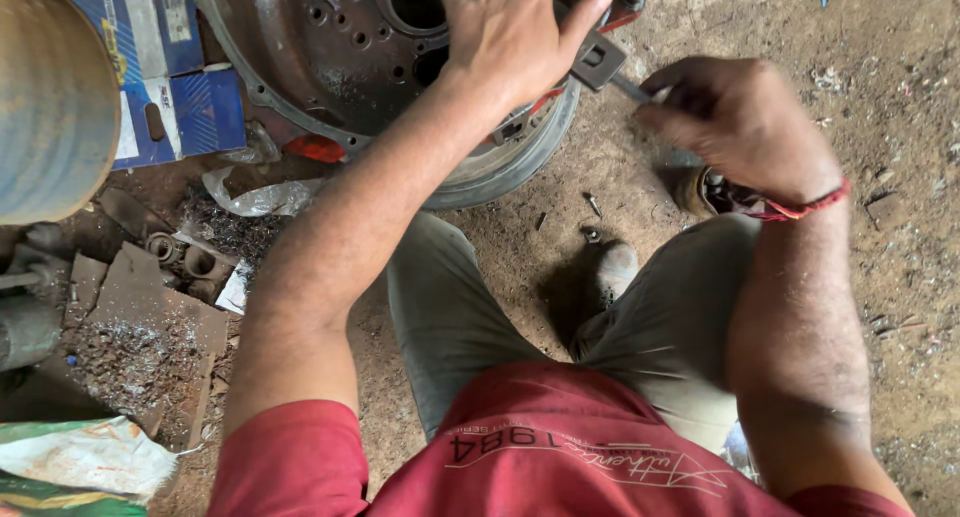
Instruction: The person uses a metal tool to scrape and clean the inner surface of a brake drum. They repeatedly scrape the surface, remove debris, and inspect the drum while sitting on the ground in a workshop.
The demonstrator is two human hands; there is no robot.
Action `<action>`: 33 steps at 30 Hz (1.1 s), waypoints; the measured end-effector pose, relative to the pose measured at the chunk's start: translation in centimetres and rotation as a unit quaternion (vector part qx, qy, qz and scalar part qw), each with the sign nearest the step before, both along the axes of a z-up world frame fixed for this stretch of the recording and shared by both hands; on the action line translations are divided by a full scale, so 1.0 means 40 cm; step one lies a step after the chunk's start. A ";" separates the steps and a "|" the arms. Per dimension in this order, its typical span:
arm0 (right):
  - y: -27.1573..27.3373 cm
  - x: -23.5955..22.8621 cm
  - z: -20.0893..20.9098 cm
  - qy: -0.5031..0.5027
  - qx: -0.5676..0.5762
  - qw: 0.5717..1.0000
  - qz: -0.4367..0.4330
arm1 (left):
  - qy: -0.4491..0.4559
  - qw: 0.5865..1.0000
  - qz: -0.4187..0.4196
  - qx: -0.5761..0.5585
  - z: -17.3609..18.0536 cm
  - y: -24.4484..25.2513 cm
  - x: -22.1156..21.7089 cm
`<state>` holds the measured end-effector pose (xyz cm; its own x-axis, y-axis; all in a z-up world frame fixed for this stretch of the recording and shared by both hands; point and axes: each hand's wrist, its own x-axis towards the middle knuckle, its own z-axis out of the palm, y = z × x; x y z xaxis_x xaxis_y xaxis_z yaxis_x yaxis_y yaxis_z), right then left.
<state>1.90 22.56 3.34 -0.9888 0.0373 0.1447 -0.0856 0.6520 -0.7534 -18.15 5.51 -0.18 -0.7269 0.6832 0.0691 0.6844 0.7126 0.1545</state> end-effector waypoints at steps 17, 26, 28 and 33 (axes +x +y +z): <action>-0.118 0.002 0.098 -0.210 -0.158 0.964 -0.042 | -0.083 0.950 0.009 0.300 -0.183 0.099 -0.008; -0.040 0.014 0.050 -0.065 0.265 0.960 -0.066 | 0.228 0.970 -0.085 0.023 0.026 -0.091 0.000; 0.013 -0.026 0.022 -0.003 0.362 0.930 -0.064 | 0.175 0.976 -0.122 -0.047 0.051 -0.132 0.008; 0.078 -0.154 -0.007 0.280 0.490 0.825 -0.039 | 0.049 0.982 -0.177 -0.036 0.049 -0.184 0.063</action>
<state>-4.25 25.66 3.07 -0.7574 -0.3091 0.5752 -0.1707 0.9439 0.2825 -15.62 -1.86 1.76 -0.4345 0.8980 0.0689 0.9007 0.4332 0.0342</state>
